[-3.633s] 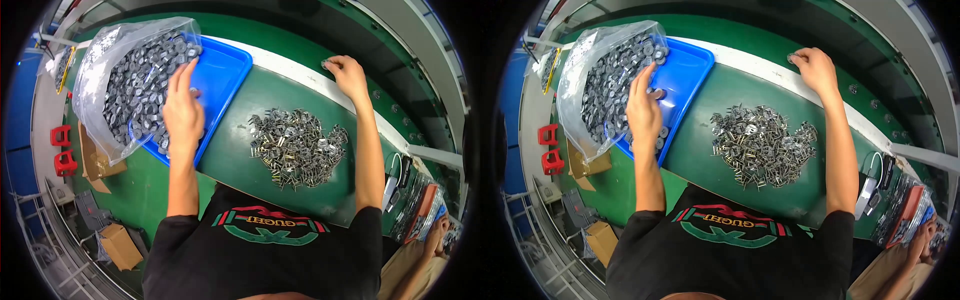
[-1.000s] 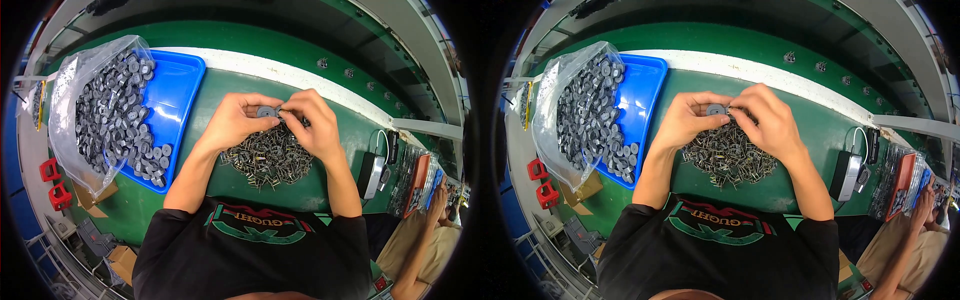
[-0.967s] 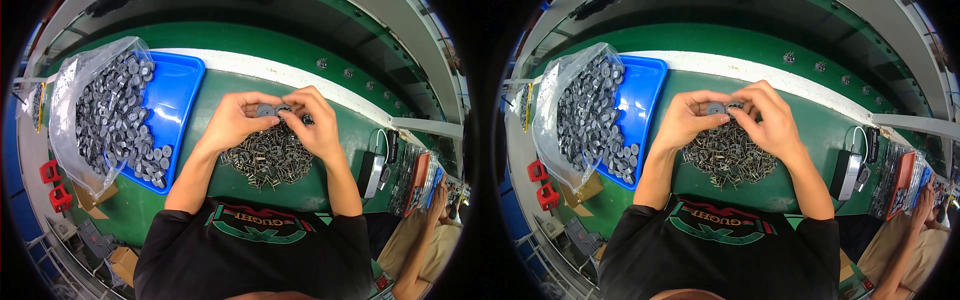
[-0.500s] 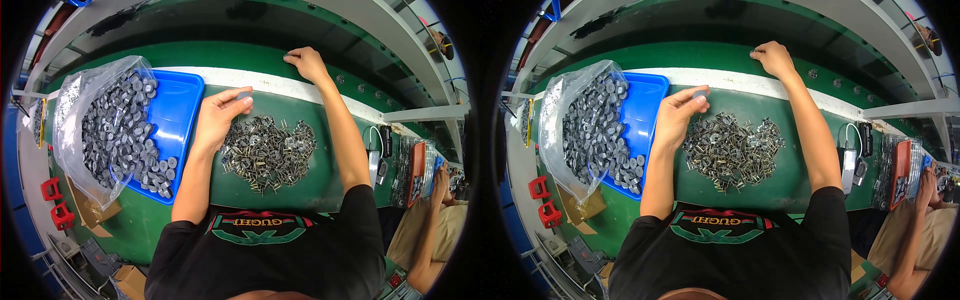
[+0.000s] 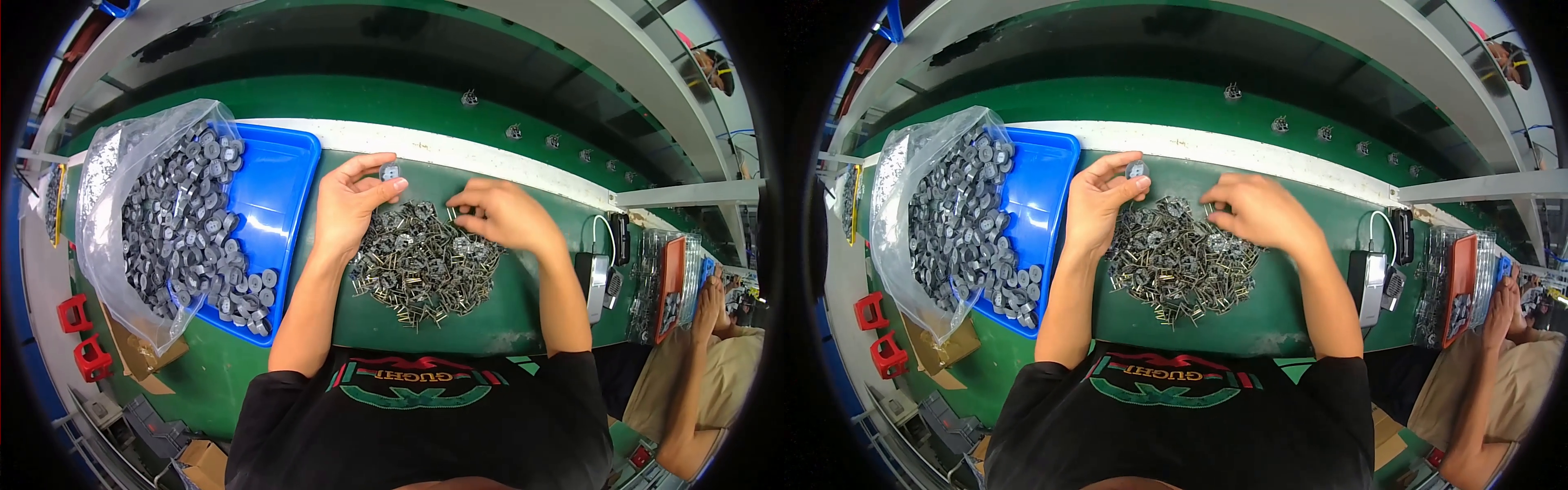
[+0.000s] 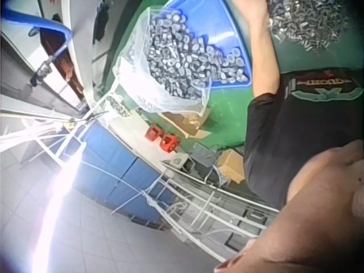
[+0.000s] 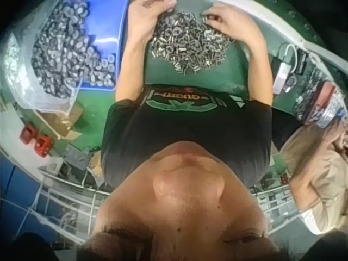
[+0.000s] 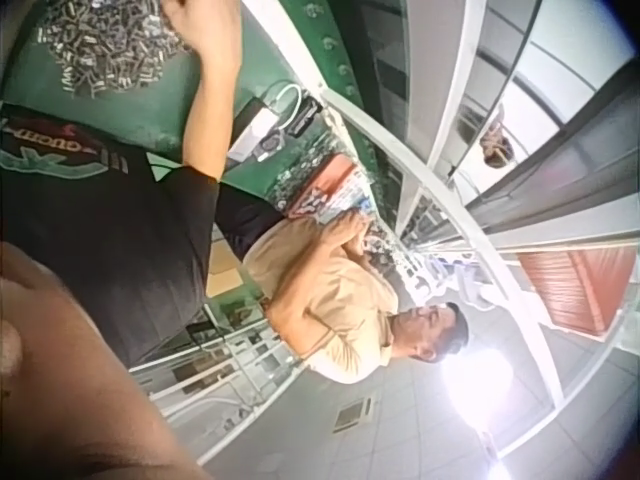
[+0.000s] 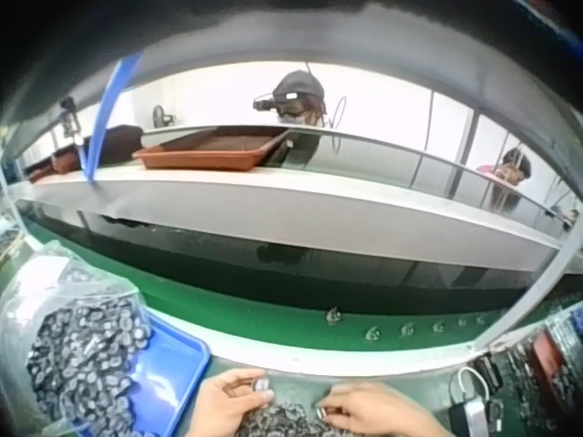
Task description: The person assembles small metal clips into plastic circular housings by hand, taking the clips from a blue plastic tray and inserting them one by one into the housings.
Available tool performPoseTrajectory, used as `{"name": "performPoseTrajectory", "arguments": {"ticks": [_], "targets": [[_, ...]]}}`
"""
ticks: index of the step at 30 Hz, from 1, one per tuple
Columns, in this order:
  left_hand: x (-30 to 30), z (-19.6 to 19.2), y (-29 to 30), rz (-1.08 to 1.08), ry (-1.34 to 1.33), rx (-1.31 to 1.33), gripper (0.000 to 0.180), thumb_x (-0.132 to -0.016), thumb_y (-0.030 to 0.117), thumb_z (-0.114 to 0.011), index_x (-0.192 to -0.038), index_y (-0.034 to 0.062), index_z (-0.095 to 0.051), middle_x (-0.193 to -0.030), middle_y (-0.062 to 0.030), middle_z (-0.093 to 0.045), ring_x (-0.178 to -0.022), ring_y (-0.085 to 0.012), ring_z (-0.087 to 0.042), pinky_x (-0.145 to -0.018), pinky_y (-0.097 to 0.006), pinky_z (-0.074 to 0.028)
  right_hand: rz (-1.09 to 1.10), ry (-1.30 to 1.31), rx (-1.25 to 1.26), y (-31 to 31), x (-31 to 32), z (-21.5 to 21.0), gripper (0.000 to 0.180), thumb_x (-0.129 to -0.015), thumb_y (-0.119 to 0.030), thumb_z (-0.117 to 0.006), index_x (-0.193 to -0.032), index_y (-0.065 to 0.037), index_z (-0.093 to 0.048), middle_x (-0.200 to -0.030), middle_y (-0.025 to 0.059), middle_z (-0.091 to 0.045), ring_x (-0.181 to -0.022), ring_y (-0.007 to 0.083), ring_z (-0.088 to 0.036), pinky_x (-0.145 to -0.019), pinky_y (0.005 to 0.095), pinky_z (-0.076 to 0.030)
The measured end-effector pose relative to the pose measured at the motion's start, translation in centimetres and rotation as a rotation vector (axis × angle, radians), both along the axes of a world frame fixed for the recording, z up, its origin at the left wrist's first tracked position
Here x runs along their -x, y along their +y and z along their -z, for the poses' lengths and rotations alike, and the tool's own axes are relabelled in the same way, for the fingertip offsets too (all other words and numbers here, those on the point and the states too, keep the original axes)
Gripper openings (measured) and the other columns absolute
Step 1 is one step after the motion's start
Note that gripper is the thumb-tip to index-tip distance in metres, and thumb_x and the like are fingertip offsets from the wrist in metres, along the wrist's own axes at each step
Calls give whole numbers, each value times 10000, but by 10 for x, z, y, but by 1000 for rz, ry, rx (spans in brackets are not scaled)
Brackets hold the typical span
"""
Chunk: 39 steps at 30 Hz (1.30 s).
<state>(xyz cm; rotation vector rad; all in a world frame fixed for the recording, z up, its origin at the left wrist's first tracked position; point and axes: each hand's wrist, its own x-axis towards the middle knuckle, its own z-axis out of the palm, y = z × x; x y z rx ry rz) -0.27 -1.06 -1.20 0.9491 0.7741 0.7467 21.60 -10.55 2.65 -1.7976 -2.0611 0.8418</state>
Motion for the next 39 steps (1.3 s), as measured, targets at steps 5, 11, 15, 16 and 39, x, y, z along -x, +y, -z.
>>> {"name": "performPoseTrajectory", "arguments": {"ticks": [5,11,15,16,39], "targets": [[-8,-1,-3,-29,-46,80,382,-810,-40,-722,-1173,-65,-605,-897,-113,-697,-800,-125,-663,-772,-233,-527,-50,16,-213,-14,-5,27,188,-773,-76,-710,-958,-44,-706,-863,83,-630,-788,263,-618,-682,354,-502],[-8,-1,-3,41,-47,-24,377,-816,-62,-703,-1179,-71,-601,-1012,-141,-676,-889,-220,-684,-860,-299,-536,54,-225,-591,-5,-11,28,95,-746,-84,-726,-822,-41,-689,-828,33,-602,-803,209,-585,-710,344,-511],[-8,4,-3,-56,3,-7,416,-790,-51,-736,-1183,-73,-600,-847,-111,-703,-759,-123,-666,-687,-229,-539,2,-207,-575,-5,-12,30,126,-731,-113,-755,-824,-62,-687,-758,9,-609,-795,214,-573,-752,348,-448],[-8,4,-3,-63,9,-5,416,-790,-51,-736,-1183,-73,-600,-847,-111,-703,-759,-123,-666,-687,-229,-539,33,-217,-567,-4,-13,34,127,-729,-142,-768,-803,-79,-687,-738,1,-617,-780,216,-569,-757,343,-412],[-23,6,-27,34,48,-256,365,-734,-92,-762,-1046,-27,-583,-913,-82,-642,-820,-123,-672,-710,-236,-578,280,34,-734,8,50,-1,116,-726,-49,-751,-795,-47,-657,-746,43,-588,-668,224,-567,-567,348,-465]]}}
